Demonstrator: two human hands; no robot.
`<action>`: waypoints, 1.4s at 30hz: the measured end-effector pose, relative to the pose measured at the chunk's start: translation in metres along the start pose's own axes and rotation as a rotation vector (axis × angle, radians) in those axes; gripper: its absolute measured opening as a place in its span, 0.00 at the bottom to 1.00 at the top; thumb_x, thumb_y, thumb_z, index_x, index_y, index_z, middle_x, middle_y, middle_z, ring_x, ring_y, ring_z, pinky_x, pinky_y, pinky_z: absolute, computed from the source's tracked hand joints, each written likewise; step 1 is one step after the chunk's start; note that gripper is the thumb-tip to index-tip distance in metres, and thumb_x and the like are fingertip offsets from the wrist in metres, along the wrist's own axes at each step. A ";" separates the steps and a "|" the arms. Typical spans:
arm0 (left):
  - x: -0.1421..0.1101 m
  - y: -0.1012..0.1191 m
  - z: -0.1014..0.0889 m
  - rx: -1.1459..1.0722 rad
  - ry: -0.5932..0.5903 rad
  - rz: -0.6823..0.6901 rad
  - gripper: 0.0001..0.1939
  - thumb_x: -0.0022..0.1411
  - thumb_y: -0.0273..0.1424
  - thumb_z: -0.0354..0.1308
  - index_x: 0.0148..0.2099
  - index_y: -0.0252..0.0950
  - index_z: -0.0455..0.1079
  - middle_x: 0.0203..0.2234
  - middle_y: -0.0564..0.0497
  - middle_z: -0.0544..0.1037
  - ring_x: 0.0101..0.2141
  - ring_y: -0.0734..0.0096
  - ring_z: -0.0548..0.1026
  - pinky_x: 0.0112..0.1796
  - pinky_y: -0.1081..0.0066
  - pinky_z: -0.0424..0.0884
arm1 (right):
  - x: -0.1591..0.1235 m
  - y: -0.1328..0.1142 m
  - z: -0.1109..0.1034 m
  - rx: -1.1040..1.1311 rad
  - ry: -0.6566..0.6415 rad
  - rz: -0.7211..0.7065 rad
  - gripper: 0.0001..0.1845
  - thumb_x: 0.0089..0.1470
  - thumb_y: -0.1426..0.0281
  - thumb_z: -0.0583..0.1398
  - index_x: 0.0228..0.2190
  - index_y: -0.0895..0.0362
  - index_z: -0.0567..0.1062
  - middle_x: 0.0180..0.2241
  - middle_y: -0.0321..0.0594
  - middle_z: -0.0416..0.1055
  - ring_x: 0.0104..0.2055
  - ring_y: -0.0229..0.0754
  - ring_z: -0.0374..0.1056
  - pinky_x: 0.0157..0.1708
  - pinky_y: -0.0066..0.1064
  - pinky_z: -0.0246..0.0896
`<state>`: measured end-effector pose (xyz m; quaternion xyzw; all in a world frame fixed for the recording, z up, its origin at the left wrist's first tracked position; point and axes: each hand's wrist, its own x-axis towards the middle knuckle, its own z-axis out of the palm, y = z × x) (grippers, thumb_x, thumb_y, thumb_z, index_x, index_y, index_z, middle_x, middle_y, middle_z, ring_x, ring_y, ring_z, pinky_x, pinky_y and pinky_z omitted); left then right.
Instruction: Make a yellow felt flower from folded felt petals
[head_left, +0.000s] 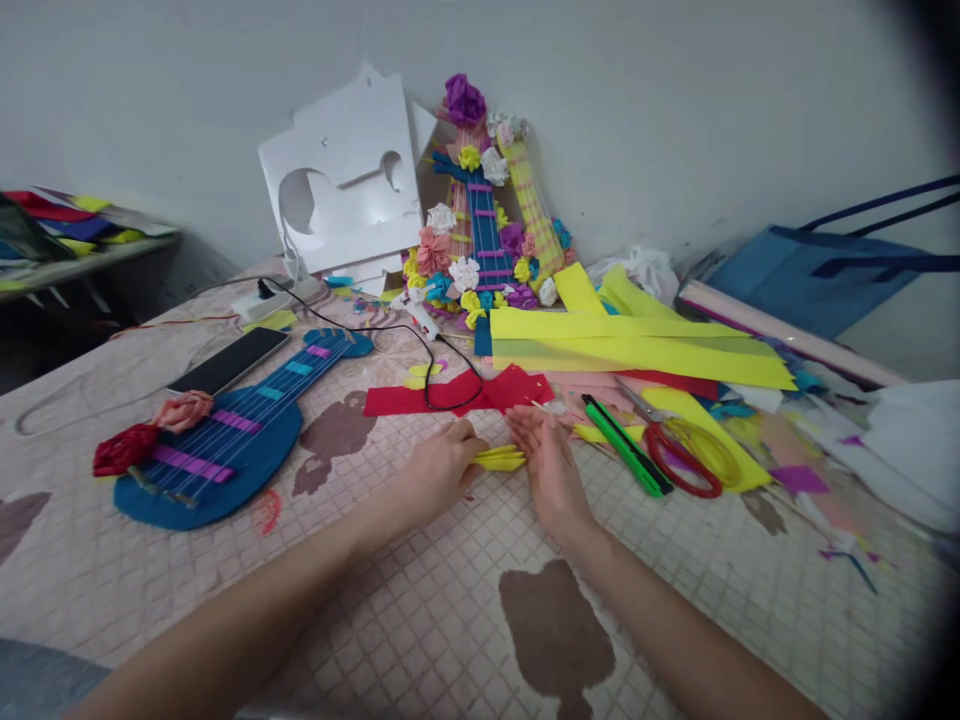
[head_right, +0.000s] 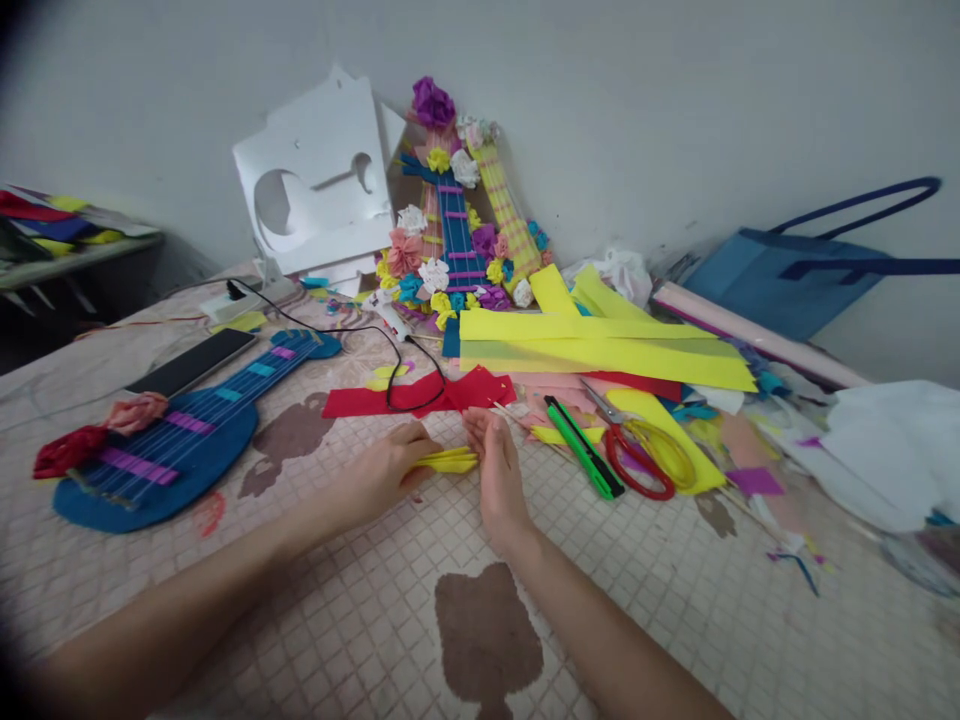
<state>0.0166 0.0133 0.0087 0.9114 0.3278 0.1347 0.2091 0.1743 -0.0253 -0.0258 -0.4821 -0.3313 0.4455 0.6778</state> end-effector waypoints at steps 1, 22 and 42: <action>0.000 0.000 0.000 -0.009 -0.004 0.004 0.11 0.59 0.21 0.51 0.42 0.34 0.71 0.36 0.47 0.69 0.38 0.67 0.70 0.40 0.68 0.69 | 0.000 0.001 0.001 -0.002 -0.003 -0.001 0.23 0.53 0.46 0.52 0.38 0.51 0.72 0.44 0.41 0.71 0.48 0.44 0.65 0.51 0.41 0.56; -0.002 -0.002 0.014 0.115 0.062 0.035 0.10 0.61 0.22 0.49 0.42 0.34 0.69 0.36 0.46 0.71 0.40 0.64 0.68 0.41 0.65 0.68 | -0.002 0.000 0.008 -0.073 -0.122 -0.074 0.24 0.55 0.46 0.49 0.40 0.49 0.72 0.46 0.41 0.71 0.50 0.44 0.65 0.52 0.41 0.55; -0.001 0.001 0.011 0.109 0.053 0.003 0.08 0.60 0.22 0.50 0.40 0.35 0.68 0.38 0.47 0.72 0.41 0.63 0.68 0.43 0.64 0.68 | -0.004 0.002 0.012 -0.039 -0.191 -0.049 0.25 0.57 0.47 0.47 0.38 0.50 0.72 0.43 0.41 0.72 0.47 0.43 0.67 0.50 0.39 0.58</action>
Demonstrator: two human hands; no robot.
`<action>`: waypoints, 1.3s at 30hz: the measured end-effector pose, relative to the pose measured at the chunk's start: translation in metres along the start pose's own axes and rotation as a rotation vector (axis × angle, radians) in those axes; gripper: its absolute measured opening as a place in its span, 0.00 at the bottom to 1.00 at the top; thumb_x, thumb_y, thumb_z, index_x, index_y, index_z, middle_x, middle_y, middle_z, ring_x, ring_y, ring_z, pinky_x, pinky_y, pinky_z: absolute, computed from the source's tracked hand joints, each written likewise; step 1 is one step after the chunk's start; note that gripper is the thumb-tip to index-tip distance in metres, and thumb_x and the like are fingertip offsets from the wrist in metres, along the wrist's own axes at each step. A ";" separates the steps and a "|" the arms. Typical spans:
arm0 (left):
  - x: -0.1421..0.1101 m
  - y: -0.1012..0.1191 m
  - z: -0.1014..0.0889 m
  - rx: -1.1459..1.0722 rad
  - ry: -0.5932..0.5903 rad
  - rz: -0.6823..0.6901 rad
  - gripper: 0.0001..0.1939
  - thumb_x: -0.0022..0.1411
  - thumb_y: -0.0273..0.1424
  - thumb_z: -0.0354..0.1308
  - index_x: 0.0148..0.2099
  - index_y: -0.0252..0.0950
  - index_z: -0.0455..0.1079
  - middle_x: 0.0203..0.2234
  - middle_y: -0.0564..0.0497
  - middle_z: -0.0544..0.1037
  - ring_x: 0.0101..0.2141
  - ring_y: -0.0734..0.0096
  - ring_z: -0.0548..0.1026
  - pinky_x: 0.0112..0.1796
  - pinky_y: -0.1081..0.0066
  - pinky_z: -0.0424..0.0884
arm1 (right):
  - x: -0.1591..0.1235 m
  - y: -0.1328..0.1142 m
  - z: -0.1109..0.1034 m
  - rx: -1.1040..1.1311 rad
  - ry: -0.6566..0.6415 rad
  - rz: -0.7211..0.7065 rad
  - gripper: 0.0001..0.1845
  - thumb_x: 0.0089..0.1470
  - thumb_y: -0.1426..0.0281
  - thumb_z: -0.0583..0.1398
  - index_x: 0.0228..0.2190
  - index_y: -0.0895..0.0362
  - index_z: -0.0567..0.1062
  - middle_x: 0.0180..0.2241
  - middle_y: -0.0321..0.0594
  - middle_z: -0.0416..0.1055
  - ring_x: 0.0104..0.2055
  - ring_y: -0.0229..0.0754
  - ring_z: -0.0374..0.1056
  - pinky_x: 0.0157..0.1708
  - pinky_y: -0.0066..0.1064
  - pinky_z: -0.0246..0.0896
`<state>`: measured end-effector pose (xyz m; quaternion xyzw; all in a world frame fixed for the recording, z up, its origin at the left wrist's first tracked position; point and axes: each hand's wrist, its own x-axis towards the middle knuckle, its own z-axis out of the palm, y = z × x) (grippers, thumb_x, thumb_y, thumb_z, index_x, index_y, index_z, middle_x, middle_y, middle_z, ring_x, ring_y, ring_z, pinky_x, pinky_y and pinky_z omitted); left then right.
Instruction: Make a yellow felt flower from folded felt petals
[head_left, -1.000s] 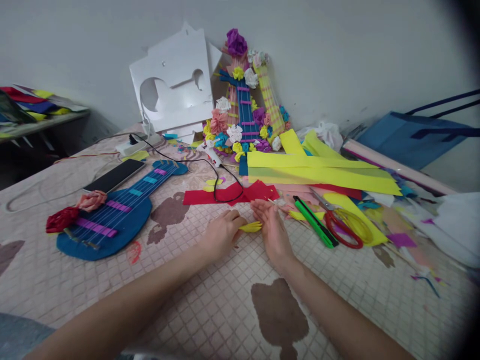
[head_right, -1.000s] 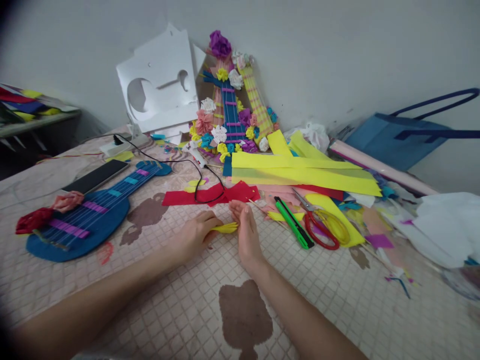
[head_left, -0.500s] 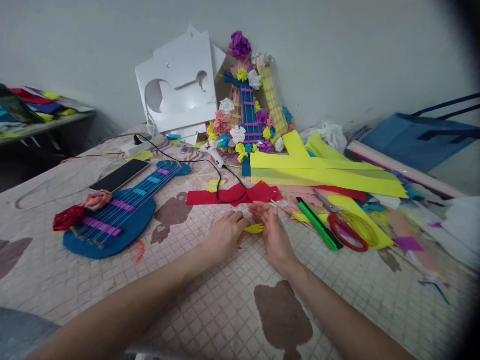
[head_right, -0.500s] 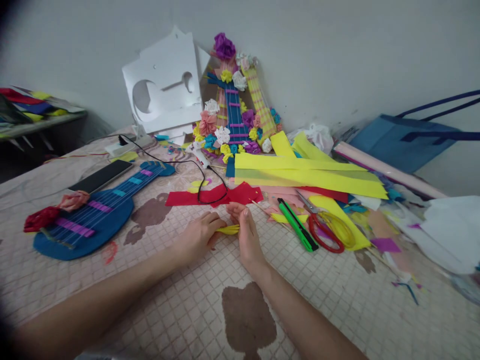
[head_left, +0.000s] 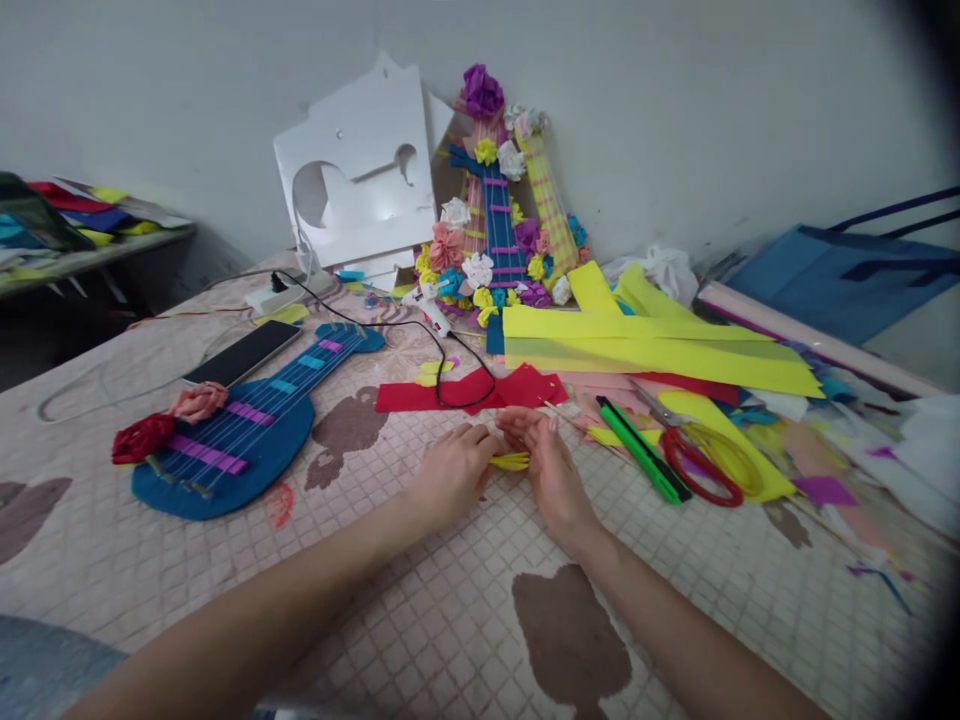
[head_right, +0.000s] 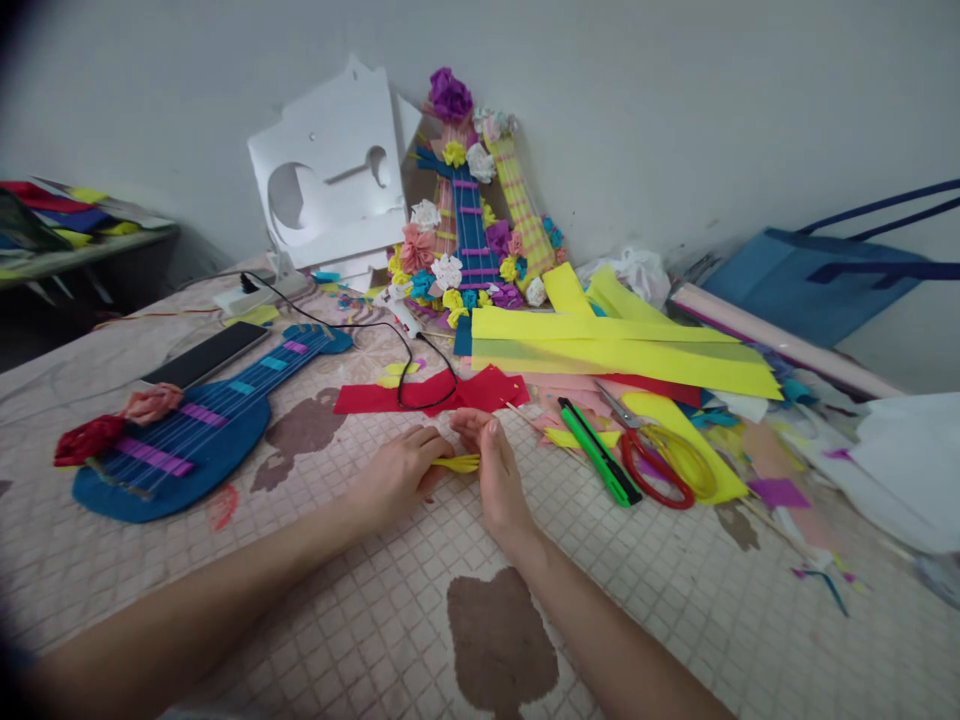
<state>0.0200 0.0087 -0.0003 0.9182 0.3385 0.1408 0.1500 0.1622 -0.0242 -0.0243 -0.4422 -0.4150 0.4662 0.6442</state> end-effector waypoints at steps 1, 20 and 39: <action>0.000 0.000 0.000 -0.004 -0.002 -0.005 0.08 0.59 0.22 0.50 0.40 0.35 0.68 0.38 0.47 0.72 0.41 0.63 0.69 0.42 0.64 0.68 | 0.000 -0.001 0.001 0.001 0.001 -0.006 0.25 0.57 0.47 0.47 0.38 0.50 0.73 0.43 0.41 0.72 0.47 0.43 0.67 0.50 0.39 0.58; 0.003 -0.013 -0.005 -0.208 0.071 -0.050 0.08 0.54 0.21 0.54 0.37 0.34 0.70 0.33 0.49 0.74 0.35 0.69 0.71 0.35 0.72 0.67 | 0.002 -0.023 -0.033 -1.129 -0.332 -0.411 0.06 0.53 0.77 0.57 0.29 0.55 0.69 0.30 0.39 0.69 0.37 0.46 0.61 0.36 0.37 0.58; 0.003 -0.027 -0.016 -0.202 0.059 0.133 0.12 0.54 0.23 0.58 0.43 0.33 0.69 0.37 0.47 0.74 0.38 0.67 0.72 0.40 0.68 0.69 | 0.004 -0.016 -0.043 -1.157 -0.333 -0.423 0.05 0.53 0.77 0.56 0.30 0.54 0.68 0.31 0.39 0.70 0.37 0.45 0.61 0.36 0.37 0.58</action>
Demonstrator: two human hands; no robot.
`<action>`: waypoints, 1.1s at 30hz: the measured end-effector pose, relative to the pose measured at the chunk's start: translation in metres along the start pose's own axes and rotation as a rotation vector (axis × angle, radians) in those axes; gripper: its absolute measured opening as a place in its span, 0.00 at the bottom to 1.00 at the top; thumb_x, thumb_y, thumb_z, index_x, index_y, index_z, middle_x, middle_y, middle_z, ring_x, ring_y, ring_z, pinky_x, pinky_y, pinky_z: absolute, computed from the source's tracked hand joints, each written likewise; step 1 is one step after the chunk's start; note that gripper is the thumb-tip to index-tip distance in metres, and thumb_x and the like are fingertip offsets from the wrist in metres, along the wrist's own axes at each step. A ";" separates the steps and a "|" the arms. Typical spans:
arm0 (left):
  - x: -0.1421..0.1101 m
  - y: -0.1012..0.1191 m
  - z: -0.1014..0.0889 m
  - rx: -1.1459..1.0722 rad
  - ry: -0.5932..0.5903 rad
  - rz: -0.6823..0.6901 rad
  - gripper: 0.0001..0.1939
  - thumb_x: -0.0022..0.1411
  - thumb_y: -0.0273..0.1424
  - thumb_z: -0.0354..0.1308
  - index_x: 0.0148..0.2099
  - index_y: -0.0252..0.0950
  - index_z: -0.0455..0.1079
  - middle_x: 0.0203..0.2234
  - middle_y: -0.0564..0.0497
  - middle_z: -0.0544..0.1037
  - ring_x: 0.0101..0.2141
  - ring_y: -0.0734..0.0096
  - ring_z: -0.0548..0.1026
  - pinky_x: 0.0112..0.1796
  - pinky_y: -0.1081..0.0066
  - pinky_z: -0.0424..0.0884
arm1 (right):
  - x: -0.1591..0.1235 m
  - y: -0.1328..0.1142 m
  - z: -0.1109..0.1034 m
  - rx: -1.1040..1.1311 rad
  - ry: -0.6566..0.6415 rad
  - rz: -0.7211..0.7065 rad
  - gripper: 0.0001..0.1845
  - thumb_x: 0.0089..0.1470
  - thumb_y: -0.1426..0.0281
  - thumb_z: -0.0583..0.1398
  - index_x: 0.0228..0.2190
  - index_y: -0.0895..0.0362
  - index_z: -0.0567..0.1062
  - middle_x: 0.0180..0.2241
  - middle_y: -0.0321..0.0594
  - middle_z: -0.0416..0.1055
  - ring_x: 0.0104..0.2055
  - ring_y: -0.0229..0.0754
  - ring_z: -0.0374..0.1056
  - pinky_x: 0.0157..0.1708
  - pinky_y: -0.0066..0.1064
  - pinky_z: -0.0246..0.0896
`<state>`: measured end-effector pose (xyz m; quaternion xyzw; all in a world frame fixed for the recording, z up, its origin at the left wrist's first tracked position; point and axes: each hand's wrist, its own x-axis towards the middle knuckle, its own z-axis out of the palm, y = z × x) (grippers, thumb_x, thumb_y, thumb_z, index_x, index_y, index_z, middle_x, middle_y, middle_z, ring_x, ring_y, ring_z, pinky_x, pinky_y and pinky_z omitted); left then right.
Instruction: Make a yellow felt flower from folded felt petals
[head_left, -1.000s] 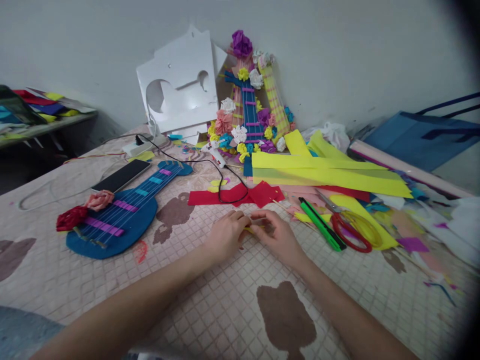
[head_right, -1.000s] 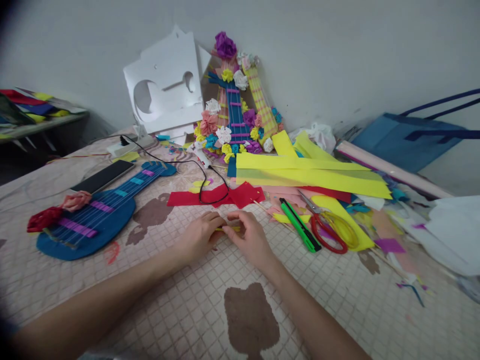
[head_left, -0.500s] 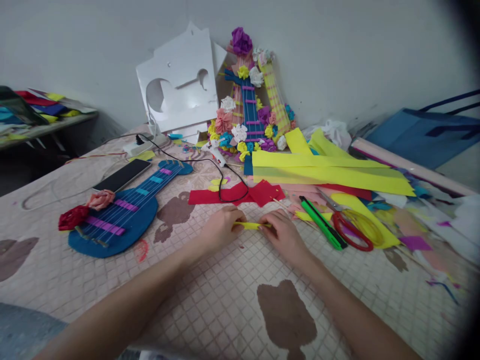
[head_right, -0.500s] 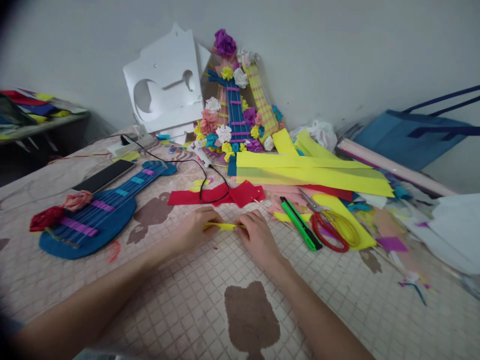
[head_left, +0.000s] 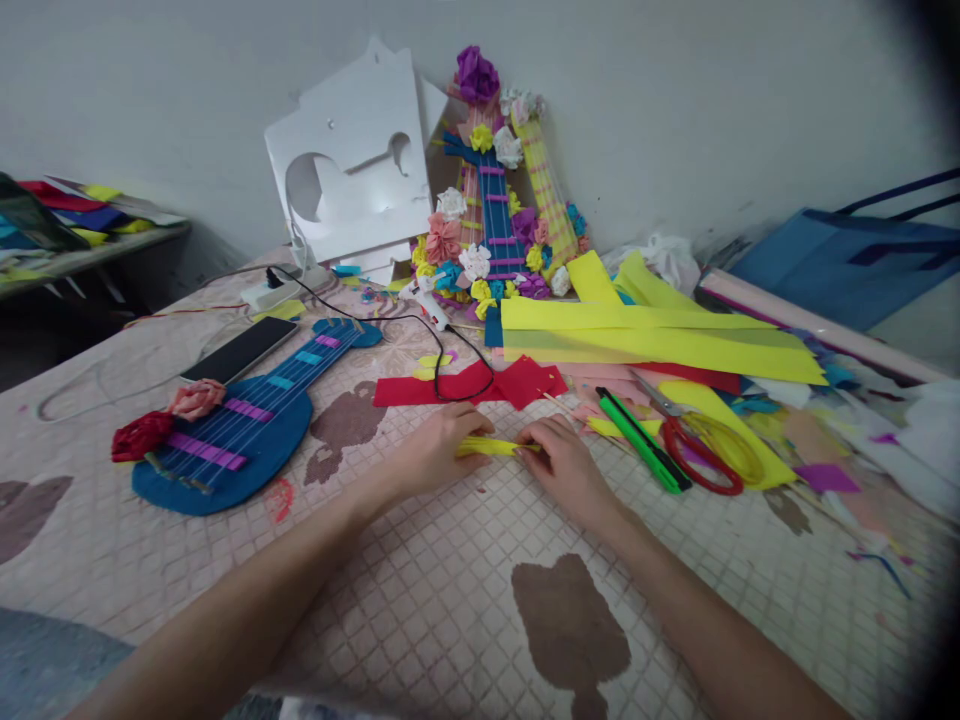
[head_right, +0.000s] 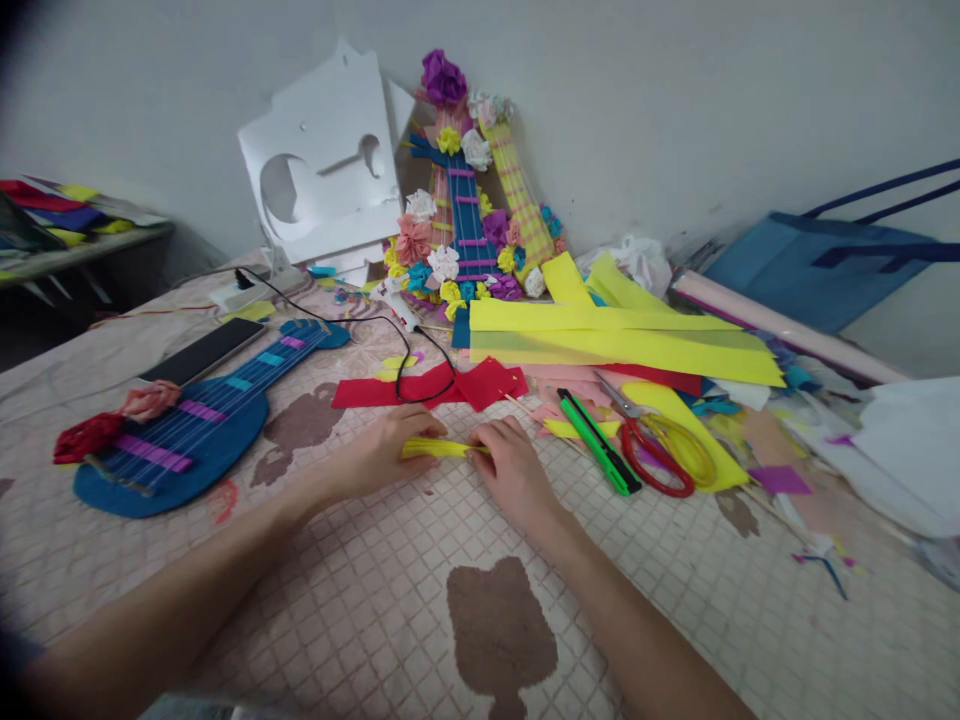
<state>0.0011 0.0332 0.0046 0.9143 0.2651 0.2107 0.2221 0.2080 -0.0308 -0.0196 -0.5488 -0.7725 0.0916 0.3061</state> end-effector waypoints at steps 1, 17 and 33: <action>0.000 0.001 0.003 0.034 0.026 0.037 0.12 0.57 0.24 0.57 0.45 0.33 0.69 0.38 0.46 0.73 0.40 0.66 0.71 0.41 0.67 0.69 | 0.000 0.000 0.000 -0.001 0.000 0.000 0.04 0.53 0.76 0.56 0.30 0.54 0.68 0.31 0.39 0.70 0.37 0.45 0.61 0.36 0.37 0.58; -0.003 0.000 0.015 0.262 0.011 0.096 0.11 0.65 0.25 0.49 0.45 0.33 0.71 0.33 0.47 0.69 0.36 0.68 0.67 0.37 0.68 0.67 | 0.004 -0.016 0.002 -0.156 0.012 -0.115 0.11 0.55 0.71 0.57 0.41 0.57 0.70 0.40 0.46 0.67 0.45 0.49 0.59 0.45 0.43 0.60; -0.001 -0.015 -0.008 -0.073 -0.026 -0.017 0.11 0.54 0.20 0.55 0.41 0.34 0.71 0.35 0.49 0.75 0.34 0.71 0.73 0.36 0.73 0.69 | 0.005 -0.015 0.003 -0.070 0.008 -0.069 0.07 0.56 0.76 0.53 0.31 0.55 0.70 0.31 0.42 0.68 0.38 0.46 0.61 0.38 0.40 0.60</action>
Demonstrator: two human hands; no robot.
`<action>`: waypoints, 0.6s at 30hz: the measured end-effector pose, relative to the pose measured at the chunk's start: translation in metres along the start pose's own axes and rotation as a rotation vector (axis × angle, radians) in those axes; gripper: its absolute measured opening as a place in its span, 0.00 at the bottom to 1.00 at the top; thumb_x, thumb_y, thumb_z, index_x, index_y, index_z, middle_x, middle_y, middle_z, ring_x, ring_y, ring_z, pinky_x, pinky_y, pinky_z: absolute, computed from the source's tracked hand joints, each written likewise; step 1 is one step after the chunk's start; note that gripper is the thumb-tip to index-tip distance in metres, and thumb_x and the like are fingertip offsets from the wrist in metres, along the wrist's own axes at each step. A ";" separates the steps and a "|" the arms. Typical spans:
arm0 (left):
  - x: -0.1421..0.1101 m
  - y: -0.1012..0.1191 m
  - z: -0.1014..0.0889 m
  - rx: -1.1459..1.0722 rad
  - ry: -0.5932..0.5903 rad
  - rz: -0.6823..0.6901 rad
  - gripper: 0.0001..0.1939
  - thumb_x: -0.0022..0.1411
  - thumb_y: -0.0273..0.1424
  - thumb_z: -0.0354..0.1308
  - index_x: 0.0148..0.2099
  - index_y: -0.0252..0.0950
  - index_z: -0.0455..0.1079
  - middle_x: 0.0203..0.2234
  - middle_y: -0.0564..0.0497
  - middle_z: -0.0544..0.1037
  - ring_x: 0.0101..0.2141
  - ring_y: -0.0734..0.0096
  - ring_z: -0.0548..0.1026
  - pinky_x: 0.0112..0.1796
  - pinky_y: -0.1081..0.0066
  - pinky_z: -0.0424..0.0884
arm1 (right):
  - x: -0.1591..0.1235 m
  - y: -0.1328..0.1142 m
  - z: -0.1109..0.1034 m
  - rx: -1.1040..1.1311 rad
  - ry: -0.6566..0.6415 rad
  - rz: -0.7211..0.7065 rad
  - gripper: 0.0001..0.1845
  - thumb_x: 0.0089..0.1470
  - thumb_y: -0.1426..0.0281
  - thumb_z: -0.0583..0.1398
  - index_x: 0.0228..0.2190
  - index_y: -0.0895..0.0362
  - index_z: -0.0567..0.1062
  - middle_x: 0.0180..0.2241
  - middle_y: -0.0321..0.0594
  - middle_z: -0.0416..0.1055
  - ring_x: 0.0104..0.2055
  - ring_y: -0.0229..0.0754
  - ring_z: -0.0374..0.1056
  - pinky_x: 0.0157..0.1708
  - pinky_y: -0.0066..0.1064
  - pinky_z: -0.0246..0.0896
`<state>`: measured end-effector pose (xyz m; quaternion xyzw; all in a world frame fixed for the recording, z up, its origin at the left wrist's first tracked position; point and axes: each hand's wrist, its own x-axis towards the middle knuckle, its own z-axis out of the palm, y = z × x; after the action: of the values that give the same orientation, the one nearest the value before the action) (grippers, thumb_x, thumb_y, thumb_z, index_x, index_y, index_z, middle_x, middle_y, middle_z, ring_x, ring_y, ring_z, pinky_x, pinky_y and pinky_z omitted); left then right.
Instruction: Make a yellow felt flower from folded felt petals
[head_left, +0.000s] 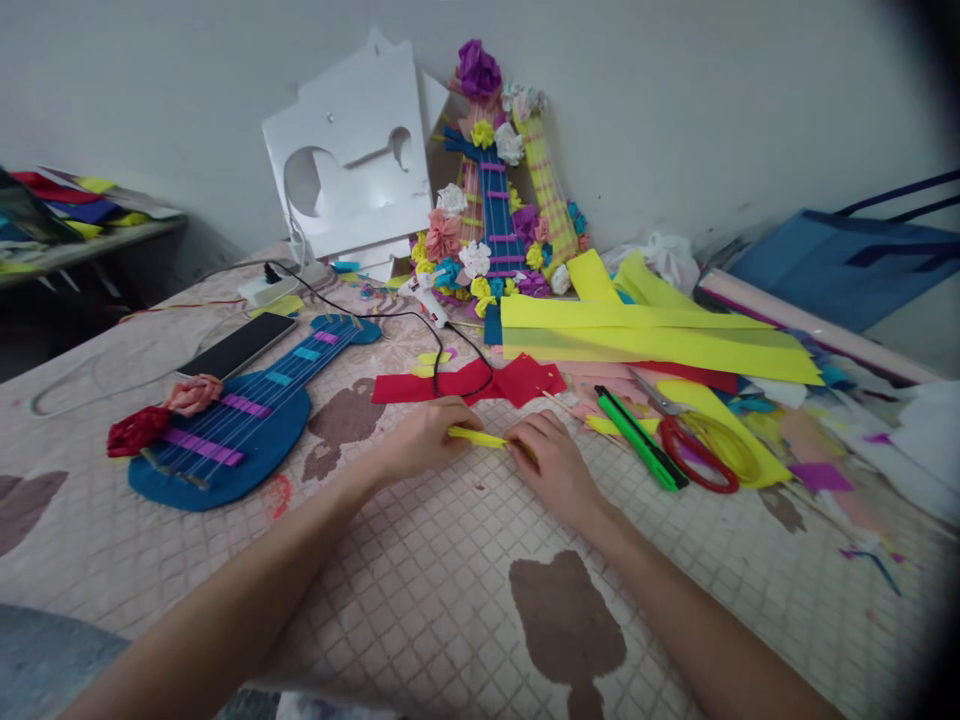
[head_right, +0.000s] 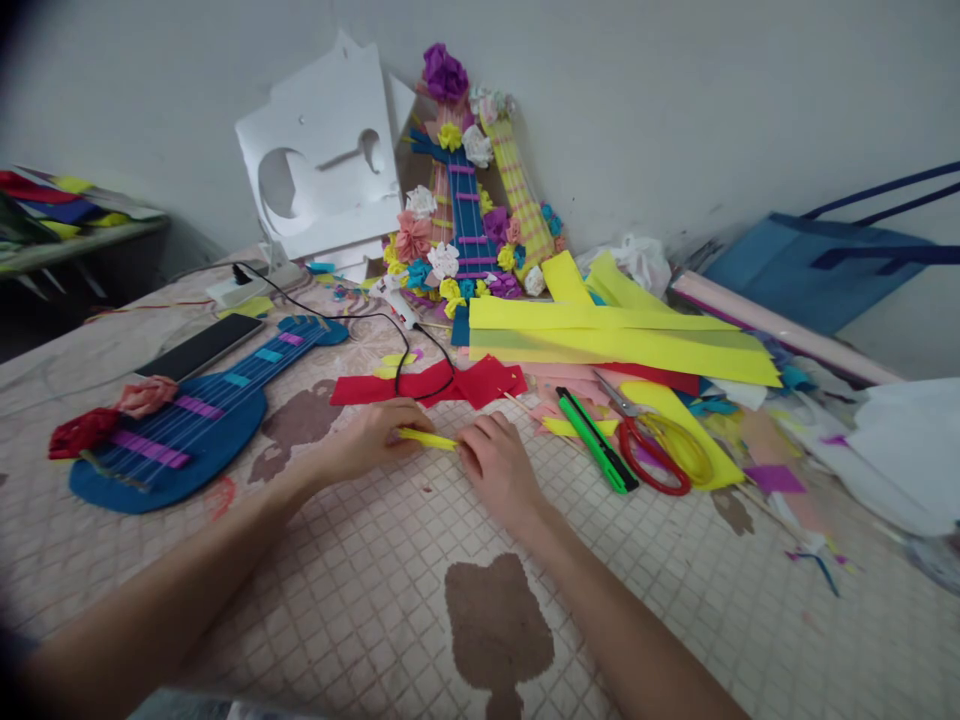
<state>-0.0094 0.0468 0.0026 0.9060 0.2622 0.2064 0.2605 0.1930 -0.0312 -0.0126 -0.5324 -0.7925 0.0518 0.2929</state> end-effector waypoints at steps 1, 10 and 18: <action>0.000 0.000 -0.002 0.000 0.000 0.001 0.12 0.54 0.21 0.55 0.41 0.34 0.71 0.35 0.49 0.75 0.35 0.70 0.73 0.36 0.73 0.69 | 0.000 0.001 0.000 0.015 0.012 0.007 0.07 0.56 0.76 0.53 0.30 0.55 0.70 0.31 0.42 0.68 0.38 0.46 0.61 0.38 0.40 0.60; 0.000 0.011 0.009 0.127 0.136 0.133 0.13 0.58 0.27 0.58 0.47 0.35 0.69 0.40 0.46 0.74 0.44 0.64 0.70 0.45 0.64 0.67 | -0.001 0.002 -0.001 -0.014 -0.008 0.008 0.06 0.55 0.77 0.54 0.30 0.55 0.69 0.32 0.42 0.68 0.39 0.46 0.61 0.39 0.39 0.59; -0.001 0.015 0.024 0.296 0.123 0.102 0.10 0.64 0.31 0.52 0.44 0.38 0.74 0.34 0.48 0.73 0.39 0.66 0.69 0.43 0.64 0.63 | -0.002 0.002 0.000 -0.043 -0.030 -0.011 0.06 0.57 0.74 0.54 0.32 0.55 0.71 0.33 0.44 0.69 0.40 0.48 0.61 0.40 0.41 0.60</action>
<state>0.0077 0.0270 -0.0073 0.9323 0.2588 0.2336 0.0967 0.1954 -0.0320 -0.0137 -0.5336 -0.8006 0.0410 0.2696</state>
